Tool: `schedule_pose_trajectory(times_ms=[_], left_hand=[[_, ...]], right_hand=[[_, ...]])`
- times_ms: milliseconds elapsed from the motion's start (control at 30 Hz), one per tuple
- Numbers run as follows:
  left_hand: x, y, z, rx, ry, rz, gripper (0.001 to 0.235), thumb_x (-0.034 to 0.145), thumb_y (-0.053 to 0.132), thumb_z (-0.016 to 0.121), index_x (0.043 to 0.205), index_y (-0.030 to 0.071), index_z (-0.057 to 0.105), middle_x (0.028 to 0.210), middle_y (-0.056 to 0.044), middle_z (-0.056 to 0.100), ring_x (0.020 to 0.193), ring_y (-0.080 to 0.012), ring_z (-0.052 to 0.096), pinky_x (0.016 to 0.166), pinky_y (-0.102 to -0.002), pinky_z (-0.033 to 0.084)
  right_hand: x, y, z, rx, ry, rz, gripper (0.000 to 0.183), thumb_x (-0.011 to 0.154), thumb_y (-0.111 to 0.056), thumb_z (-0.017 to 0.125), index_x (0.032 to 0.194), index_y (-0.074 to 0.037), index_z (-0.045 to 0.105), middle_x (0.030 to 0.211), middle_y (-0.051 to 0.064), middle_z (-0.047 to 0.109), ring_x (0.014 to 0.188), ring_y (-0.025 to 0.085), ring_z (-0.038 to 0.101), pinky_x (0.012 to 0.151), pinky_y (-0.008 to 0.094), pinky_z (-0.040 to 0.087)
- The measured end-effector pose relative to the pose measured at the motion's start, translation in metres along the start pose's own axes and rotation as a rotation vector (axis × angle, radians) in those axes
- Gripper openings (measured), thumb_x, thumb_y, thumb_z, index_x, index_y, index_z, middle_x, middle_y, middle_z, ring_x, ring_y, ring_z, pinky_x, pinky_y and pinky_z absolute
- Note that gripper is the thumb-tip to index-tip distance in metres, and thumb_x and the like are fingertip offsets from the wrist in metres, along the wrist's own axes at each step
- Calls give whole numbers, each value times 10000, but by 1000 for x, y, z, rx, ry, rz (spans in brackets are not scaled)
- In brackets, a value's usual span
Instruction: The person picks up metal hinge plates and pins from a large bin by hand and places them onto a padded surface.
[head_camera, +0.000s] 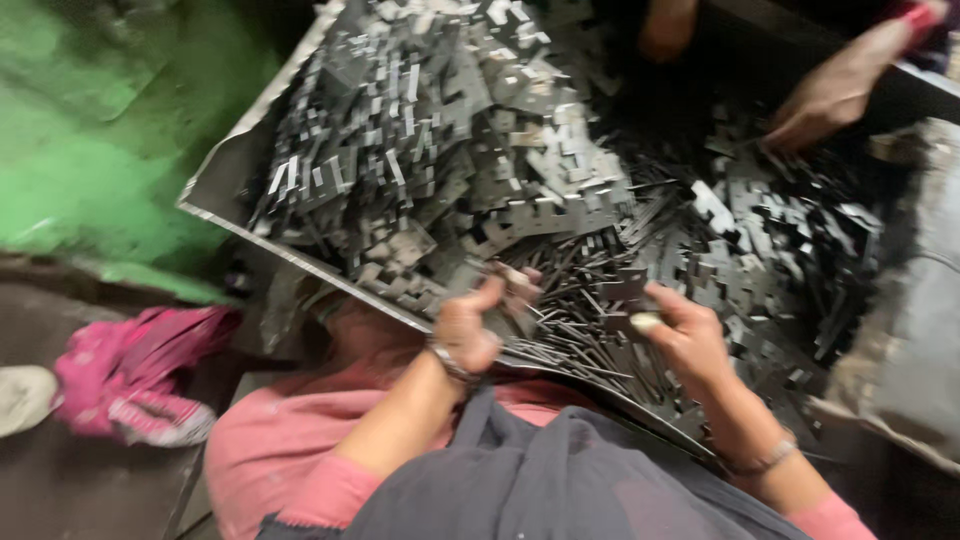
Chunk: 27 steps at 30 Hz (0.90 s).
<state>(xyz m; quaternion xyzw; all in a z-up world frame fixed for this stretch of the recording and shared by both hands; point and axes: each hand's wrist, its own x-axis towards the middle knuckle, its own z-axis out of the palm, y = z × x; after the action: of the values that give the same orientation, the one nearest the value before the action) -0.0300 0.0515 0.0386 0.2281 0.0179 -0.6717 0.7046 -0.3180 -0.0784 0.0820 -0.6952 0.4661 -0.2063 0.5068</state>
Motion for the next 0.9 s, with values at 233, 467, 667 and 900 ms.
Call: schedule_pose_trajectory(times_ms=[233,467,667,900], left_hand=[[8,-71,20,-336,-75,-180,650,994,639,445,1215,67,660,1147,-132,716,1014,-286,681,912,-451,552],[1,-66,18,-53,53,-373,818,960,847,514,1120,46,558,987,-97,713,934,-273,681,828,-445,552],[3,36,26,2037,-246,-11,654,818,400,729,1425,202,588,1291,-122,689,1171,-365,646,985,-465,504],[23,102,-41,2981,-259,-26,313,813,241,681,1120,298,688,1049,23,716,1074,-196,702,929,-410,552]], right_hand=[[-32,-59,63,-304,-29,-108,587,940,-31,628,1520,-121,611,1010,99,712,824,136,604,749,295,532],[-39,-56,88,-322,-177,-506,622,817,-22,622,1435,-64,563,1371,176,637,1145,251,661,920,311,517],[-17,-64,34,575,-171,126,642,873,65,594,1505,-9,501,1332,117,659,1073,173,665,919,303,540],[-35,-57,-10,1075,-57,321,546,917,57,637,1455,-3,569,1228,98,706,995,167,690,815,302,583]])
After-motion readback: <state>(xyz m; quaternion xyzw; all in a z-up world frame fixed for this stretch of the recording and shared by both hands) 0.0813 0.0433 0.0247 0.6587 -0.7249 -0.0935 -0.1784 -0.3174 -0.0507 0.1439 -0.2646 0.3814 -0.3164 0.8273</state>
